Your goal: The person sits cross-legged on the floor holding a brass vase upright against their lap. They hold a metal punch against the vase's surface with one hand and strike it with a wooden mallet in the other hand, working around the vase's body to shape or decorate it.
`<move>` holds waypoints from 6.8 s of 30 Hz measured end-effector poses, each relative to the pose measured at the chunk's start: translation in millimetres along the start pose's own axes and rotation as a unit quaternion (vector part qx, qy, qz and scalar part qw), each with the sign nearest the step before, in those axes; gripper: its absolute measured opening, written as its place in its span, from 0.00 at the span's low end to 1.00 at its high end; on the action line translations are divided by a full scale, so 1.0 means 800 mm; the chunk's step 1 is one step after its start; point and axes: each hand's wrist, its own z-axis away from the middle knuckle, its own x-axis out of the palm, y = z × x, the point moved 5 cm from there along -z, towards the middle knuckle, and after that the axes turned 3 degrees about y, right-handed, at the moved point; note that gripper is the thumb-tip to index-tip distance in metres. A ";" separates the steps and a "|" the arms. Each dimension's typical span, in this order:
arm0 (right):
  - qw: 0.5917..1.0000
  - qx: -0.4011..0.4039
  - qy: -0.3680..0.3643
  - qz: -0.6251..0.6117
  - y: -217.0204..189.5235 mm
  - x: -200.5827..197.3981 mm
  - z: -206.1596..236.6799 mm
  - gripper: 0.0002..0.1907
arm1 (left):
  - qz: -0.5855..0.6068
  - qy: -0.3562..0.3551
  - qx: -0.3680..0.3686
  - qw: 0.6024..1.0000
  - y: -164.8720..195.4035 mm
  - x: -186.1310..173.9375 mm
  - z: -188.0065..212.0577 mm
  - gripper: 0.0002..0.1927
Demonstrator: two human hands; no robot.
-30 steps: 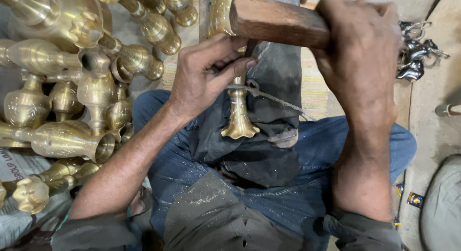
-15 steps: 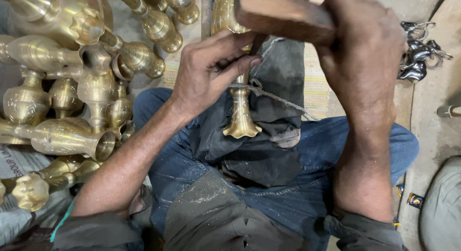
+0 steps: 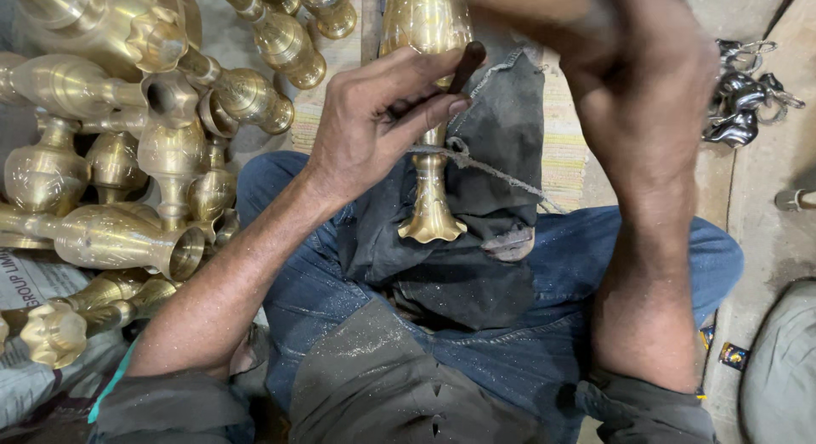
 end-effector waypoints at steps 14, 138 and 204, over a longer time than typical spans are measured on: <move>0.995 0.039 0.041 0.086 -0.038 -0.012 -0.018 0.12 | 0.021 -0.011 -0.011 1.000 -0.005 -0.004 0.001 0.18; 0.975 -0.057 0.070 0.202 -0.063 -0.020 -0.002 0.11 | 0.029 -0.026 0.050 0.998 -0.040 -0.005 0.003 0.13; 0.985 0.080 0.024 -0.148 -0.032 -0.011 -0.018 0.10 | 0.064 -0.029 0.087 0.994 -0.040 -0.019 -0.002 0.18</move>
